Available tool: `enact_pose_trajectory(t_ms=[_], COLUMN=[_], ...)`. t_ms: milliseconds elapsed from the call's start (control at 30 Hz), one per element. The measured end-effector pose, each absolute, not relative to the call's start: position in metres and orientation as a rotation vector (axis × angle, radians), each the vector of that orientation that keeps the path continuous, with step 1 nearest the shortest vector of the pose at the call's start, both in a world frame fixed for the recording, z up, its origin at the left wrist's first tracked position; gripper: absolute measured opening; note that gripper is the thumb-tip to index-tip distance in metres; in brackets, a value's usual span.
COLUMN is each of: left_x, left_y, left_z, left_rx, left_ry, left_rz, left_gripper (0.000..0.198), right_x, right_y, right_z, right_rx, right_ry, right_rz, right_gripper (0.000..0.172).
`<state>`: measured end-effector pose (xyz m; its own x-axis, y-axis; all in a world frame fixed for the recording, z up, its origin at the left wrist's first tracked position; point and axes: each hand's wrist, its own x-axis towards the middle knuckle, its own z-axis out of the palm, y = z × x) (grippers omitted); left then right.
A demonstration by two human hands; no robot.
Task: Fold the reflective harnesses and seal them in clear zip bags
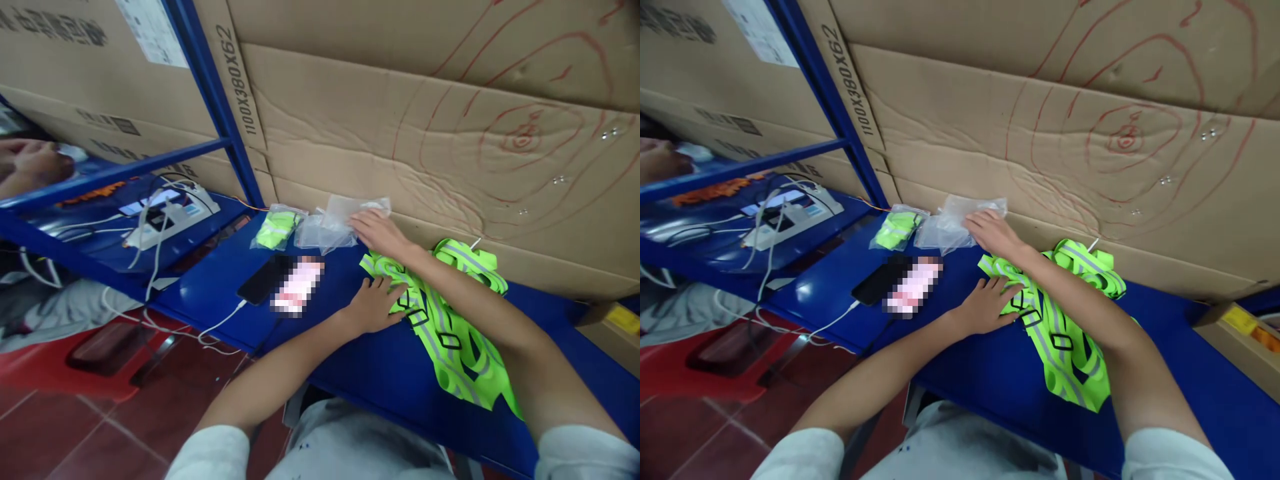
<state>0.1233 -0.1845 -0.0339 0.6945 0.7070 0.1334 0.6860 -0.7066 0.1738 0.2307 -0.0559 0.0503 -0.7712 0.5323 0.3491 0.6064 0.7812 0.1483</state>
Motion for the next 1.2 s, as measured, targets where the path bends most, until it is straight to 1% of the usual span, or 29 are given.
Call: enact_pose_trajectory(t_ms=[100,167,233,300,433,533,633,700,800,867,900,967,1033,1067,1100,1133,1200], left_x=[0.123,0.122,0.122,0.122,0.123,0.122,0.119,0.117,0.115,0.114,0.114,0.115,0.117,0.118,0.119,0.121,0.124], left_y=[-0.184,-0.184,-0.184,-0.185,-0.183,-0.179,-0.175,-0.175,-0.178,-0.18,-0.181,-0.18,-0.178,-0.177,-0.176,-0.176,-0.177], left_z=[-0.034,-0.034,-0.033,-0.032,-0.026,-0.018,-0.012,-0.008,-0.004,-0.002,-0.002,-0.004,-0.009,-0.012,-0.016,-0.02,-0.027], left_rx=[2.789,2.785,2.784,2.779,2.614,2.299,2.016,1.881,1.778,1.779,1.788,1.806,1.812,1.808,1.811,1.832,1.932], left_ry=[1.145,1.146,1.143,1.14,1.174,1.191,1.084,0.918,0.676,0.596,0.581,0.59,0.593,0.579,0.558,0.541,0.552], left_rz=[0.292,0.276,0.258,0.263,0.405,0.595,0.749,0.811,0.753,0.677,0.669,0.726,0.818,0.849,0.858,0.85,0.797], left_gripper=[0.07,0.07,0.07,0.069,0.07,0.08,0.094,0.097,0.09,0.084,0.077,0.057,0.044,0.043,0.049,0.059,0.081], right_x=[0.193,0.18,0.178,0.189,0.247,0.298,0.331,0.341,0.343,0.338,0.336,0.334,0.335,0.336,0.337,0.338,0.341], right_y=[-0.027,-0.023,-0.03,-0.046,-0.11,-0.175,-0.232,-0.257,-0.269,-0.267,-0.265,-0.261,-0.258,-0.257,-0.256,-0.256,-0.257], right_z=[0.023,0.011,0.008,0.014,0.04,0.052,0.042,0.023,-0.011,-0.03,-0.038,-0.048,-0.052,-0.053,-0.052,-0.051,-0.046], right_rx=[-0.838,-0.808,-0.78,-0.758,-0.806,-1.0,-1.208,-1.305,-1.379,-1.37,-1.354,-1.329,-1.34,-1.352,-1.36,-1.366,-1.365], right_ry=[-2.765,-2.799,-2.823,-2.822,-2.673,-2.498,-2.272,-2.2,-2.07,-2.037,-2.041,-2.03,-1.966,-1.931,-1.901,-1.878,-1.825], right_rz=[-0.3,-0.258,-0.227,-0.194,-0.059,0.062,0.092,0.105,0.124,0.12,0.119,0.132,0.141,0.137,0.127,0.114,0.089], right_gripper=[0.038,0.045,0.051,0.053,0.052,0.055,0.057,0.059,0.062,0.062,0.063,0.063,0.057,0.049,0.039,0.03,0.018])
